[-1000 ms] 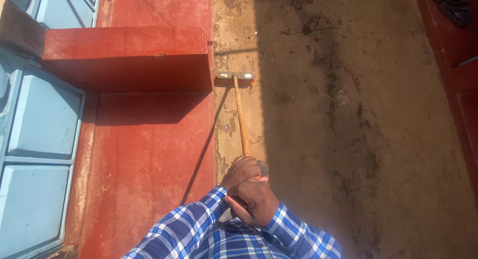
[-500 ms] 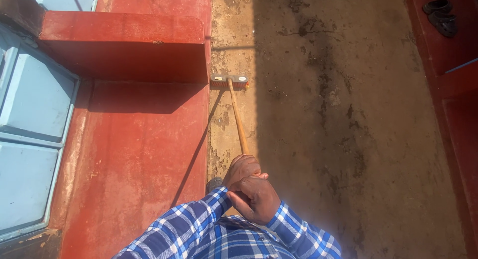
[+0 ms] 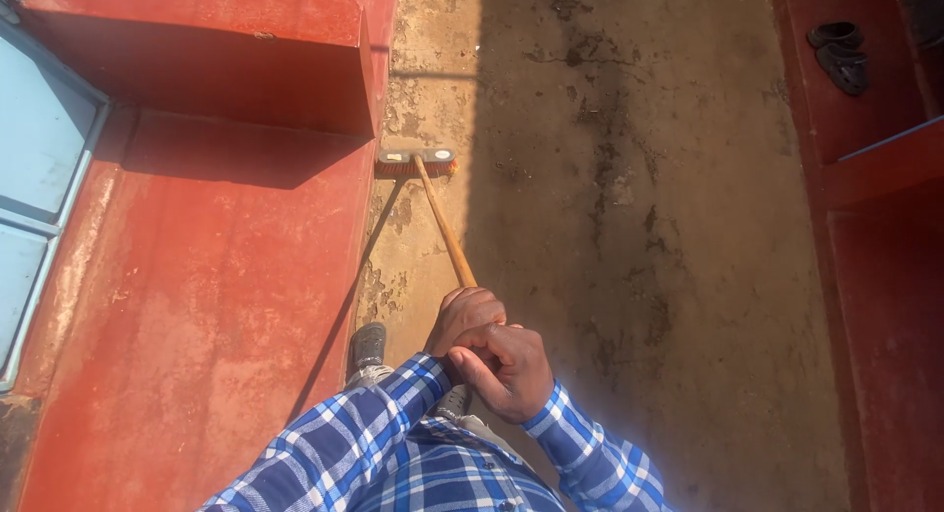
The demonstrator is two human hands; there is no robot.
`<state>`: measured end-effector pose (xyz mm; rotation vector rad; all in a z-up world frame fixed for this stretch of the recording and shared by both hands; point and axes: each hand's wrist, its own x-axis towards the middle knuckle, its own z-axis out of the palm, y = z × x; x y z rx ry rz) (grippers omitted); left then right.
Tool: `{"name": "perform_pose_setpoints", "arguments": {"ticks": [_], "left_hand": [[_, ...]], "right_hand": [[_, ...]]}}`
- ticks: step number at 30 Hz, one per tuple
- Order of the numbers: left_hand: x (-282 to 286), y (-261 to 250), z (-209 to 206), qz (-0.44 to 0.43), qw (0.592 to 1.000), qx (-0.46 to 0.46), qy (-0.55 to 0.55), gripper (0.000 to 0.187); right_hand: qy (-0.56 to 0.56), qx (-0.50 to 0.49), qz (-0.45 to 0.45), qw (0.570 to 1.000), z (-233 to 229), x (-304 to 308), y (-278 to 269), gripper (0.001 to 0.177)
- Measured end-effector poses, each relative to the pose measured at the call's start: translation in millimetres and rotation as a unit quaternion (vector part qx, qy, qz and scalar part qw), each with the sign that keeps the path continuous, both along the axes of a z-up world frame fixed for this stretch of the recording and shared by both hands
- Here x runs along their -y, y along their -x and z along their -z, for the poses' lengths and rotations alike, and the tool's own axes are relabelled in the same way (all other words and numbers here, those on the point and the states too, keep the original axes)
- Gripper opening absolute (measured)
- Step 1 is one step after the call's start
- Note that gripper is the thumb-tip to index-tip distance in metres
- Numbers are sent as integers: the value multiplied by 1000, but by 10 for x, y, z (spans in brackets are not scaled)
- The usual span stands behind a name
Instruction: The recorder uses a long-handled brush to scrub a red concrete ledge and the surrounding outdoor floor area.
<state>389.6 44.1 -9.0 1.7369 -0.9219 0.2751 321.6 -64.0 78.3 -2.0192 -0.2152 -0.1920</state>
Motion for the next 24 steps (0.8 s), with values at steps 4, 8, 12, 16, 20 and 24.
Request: {"name": "perform_pose_setpoints", "arguments": {"ticks": [4, 8, 12, 16, 20, 24], "left_hand": [[125, 119, -31, 33, 998, 45, 1, 31], [263, 261, -240, 75, 994, -3, -76, 26], [360, 428, -540, 73, 994, -4, -84, 26], [314, 562, -585, 41, 997, -18, -62, 22], [130, 366, -70, 14, 998, -15, -62, 35], [-95, 226, 205, 93, 993, -37, -68, 39]], "right_hand": [[-14, 12, 19, 1000, -95, 158, 282, 16], [-42, -10, 28, 999, -349, 338, 413, 16], [-33, -17, 18, 999, -645, 420, 519, 16], [-18, 24, -12, 999, -577, 347, 585, 15], [-65, 30, -21, 997, -174, 135, 484, 12], [-71, 83, -49, 993, -112, -78, 457, 10]]}}
